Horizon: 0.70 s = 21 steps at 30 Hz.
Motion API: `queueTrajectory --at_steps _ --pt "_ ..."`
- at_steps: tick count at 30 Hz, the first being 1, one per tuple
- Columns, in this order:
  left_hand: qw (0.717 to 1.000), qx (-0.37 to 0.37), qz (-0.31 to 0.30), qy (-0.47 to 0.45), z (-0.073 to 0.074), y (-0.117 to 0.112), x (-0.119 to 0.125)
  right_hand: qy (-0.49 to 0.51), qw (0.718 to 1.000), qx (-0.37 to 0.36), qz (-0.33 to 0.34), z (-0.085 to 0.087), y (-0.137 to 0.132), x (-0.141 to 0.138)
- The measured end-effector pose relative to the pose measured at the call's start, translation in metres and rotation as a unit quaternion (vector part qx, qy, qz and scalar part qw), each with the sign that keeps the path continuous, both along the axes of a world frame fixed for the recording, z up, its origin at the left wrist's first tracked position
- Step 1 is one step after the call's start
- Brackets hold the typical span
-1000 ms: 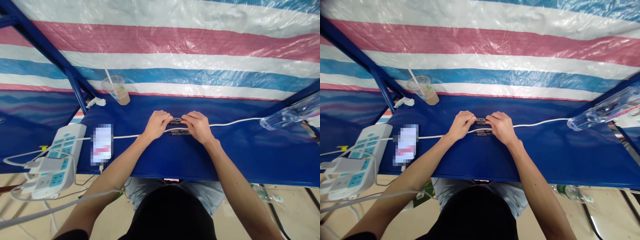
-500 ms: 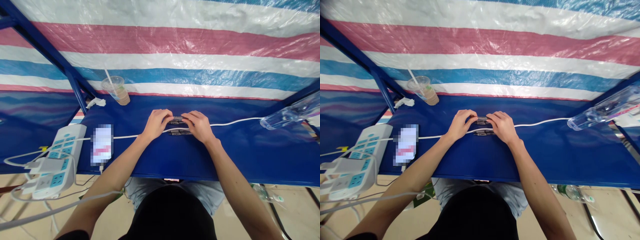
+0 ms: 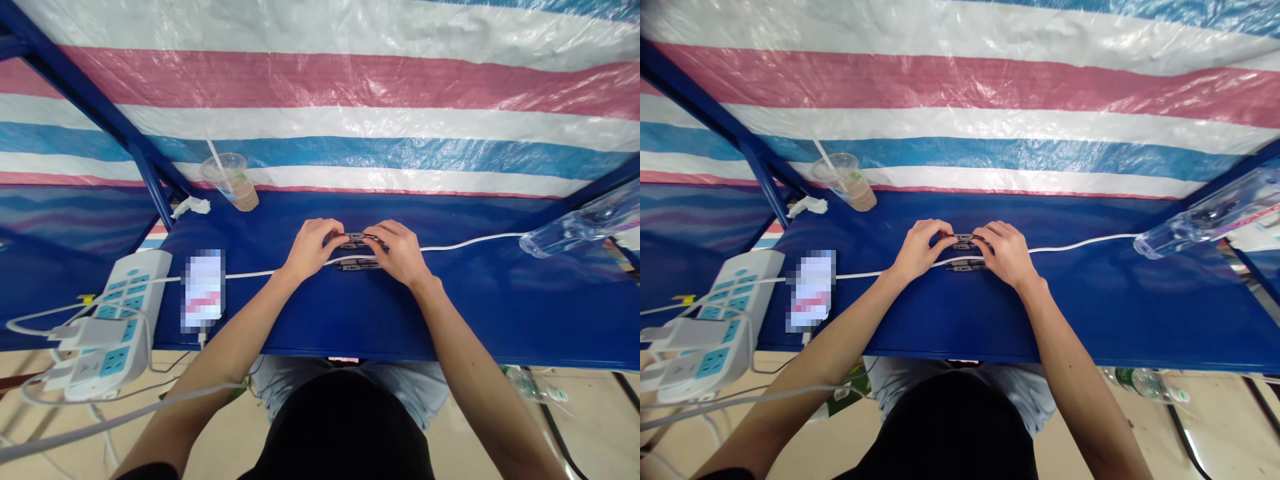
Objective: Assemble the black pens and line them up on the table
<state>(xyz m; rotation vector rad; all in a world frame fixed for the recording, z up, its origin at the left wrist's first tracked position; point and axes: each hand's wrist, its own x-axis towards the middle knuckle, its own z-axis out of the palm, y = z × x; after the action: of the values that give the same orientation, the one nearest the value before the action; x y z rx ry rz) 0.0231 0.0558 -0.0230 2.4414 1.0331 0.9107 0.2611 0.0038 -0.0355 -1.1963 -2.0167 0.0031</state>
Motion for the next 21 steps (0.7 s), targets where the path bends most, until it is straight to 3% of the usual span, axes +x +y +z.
queueTrajectory --at_steps 5,13,21 --pt "1.0 -0.008 -0.012 0.027 0.0016 0.0001 -0.0006 -0.005 1.0 -0.005 0.011 0.0017 -0.0011 -0.0021" --pt "1.0 0.0 -0.03 -0.003 -0.0008 -0.0001 -0.0001 0.005 1.0 0.006 0.004 -0.0008 0.001 0.0008" --pt "0.999 -0.022 -0.019 0.027 0.0016 -0.0001 -0.0002 0.002 1.0 0.004 0.013 -0.0015 0.0007 -0.0024"
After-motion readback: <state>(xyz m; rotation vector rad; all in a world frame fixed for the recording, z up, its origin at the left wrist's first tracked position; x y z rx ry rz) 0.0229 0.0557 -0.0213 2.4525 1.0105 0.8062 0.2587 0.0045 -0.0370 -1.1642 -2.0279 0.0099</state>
